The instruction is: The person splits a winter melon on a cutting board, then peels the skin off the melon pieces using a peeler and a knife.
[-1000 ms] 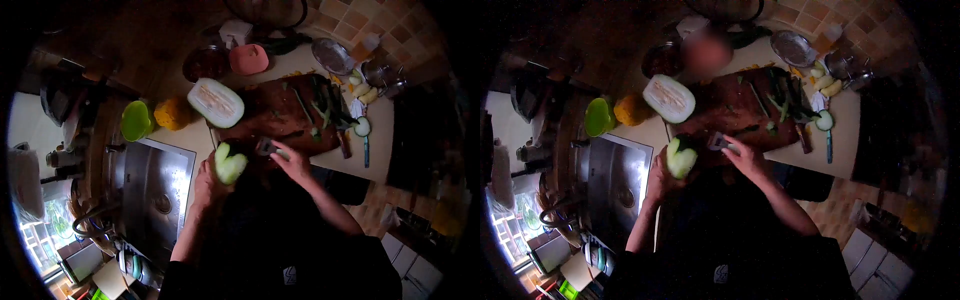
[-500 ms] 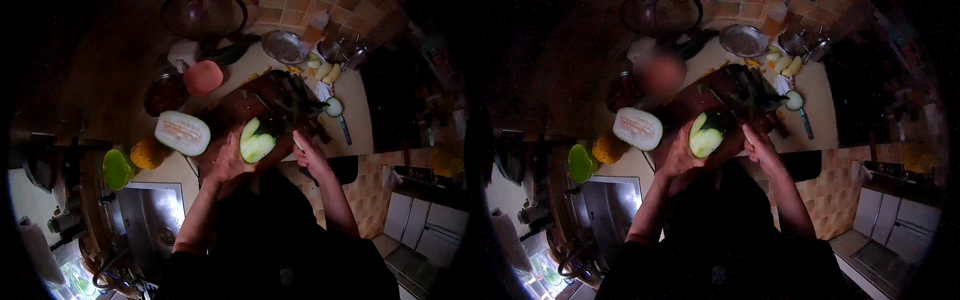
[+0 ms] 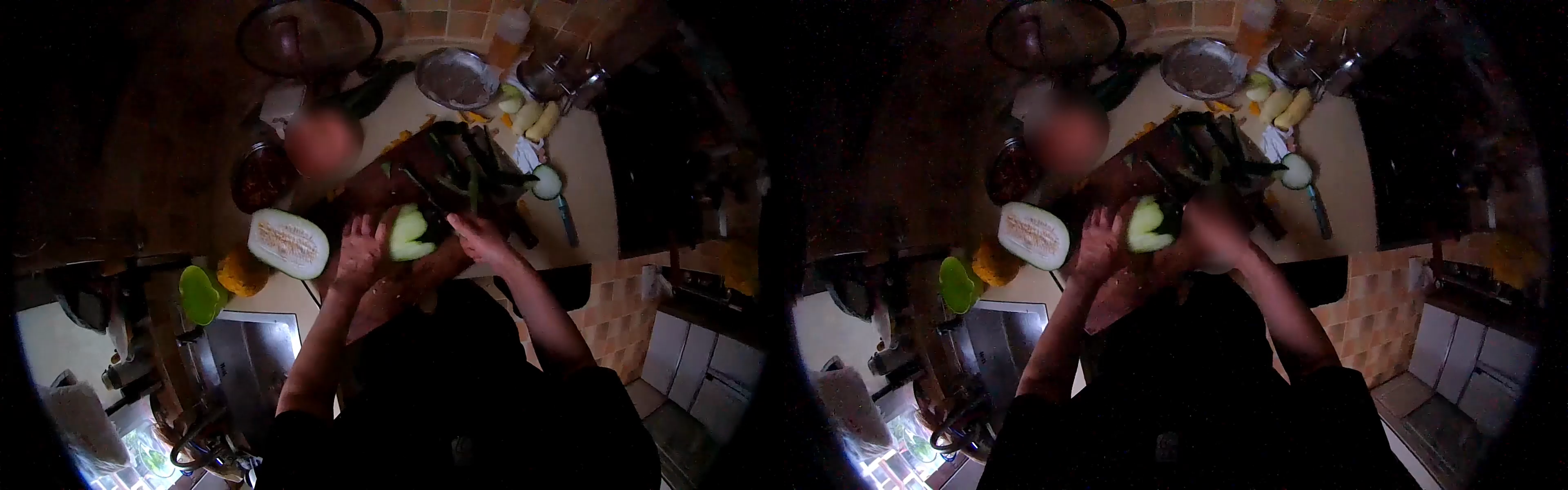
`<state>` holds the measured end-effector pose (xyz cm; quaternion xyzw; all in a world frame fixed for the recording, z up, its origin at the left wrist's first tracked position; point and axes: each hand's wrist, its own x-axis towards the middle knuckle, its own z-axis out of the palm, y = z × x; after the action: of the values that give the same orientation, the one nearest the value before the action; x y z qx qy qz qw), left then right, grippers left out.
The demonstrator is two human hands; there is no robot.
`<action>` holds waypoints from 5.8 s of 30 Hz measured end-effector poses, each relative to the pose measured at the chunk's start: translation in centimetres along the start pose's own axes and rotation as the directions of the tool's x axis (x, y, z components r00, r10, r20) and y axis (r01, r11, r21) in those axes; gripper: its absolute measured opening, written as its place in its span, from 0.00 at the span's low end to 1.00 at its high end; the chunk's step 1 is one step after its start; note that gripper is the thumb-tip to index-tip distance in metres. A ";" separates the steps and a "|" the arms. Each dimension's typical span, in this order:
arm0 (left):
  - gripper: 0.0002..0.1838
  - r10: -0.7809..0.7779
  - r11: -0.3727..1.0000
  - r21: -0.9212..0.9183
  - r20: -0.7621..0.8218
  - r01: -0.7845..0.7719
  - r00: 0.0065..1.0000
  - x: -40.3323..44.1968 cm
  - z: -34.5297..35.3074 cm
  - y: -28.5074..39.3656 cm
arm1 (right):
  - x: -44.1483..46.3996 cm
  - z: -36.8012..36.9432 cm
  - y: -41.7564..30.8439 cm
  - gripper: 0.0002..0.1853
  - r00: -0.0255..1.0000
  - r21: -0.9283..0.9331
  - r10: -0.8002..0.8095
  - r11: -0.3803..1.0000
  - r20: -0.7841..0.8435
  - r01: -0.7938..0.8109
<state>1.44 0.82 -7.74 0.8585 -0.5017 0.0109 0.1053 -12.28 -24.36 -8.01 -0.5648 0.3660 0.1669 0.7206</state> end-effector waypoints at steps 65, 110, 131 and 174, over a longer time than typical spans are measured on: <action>0.47 -0.217 0.969 0.171 0.256 0.177 0.942 3.1 1.1 2.5 | -0.9 1.2 -1.5 0.15 0.649 -0.932 -0.731 0.049 0.212 0.360; 0.38 -0.480 0.877 0.177 0.297 0.447 0.825 4.3 0.9 3.5 | -1.6 8.5 2.9 0.20 0.501 -0.911 -0.837 0.359 -0.219 0.202; 0.37 -0.408 0.903 0.249 0.248 0.349 0.879 3.7 2.4 3.3 | -3.2 9.3 5.1 0.21 0.585 -0.774 -0.714 0.595 -0.385 0.217; 0.36 -0.428 0.896 0.247 0.267 0.368 0.863 5.0 1.4 3.2 | -5.6 8.5 8.3 0.27 0.638 -0.899 -0.712 0.432 -0.293 0.069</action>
<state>1.02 -5.25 -7.94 0.9404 -0.3199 -0.1007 -0.0572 -18.58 -12.87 -8.91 -0.9247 0.3093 -0.0745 0.2093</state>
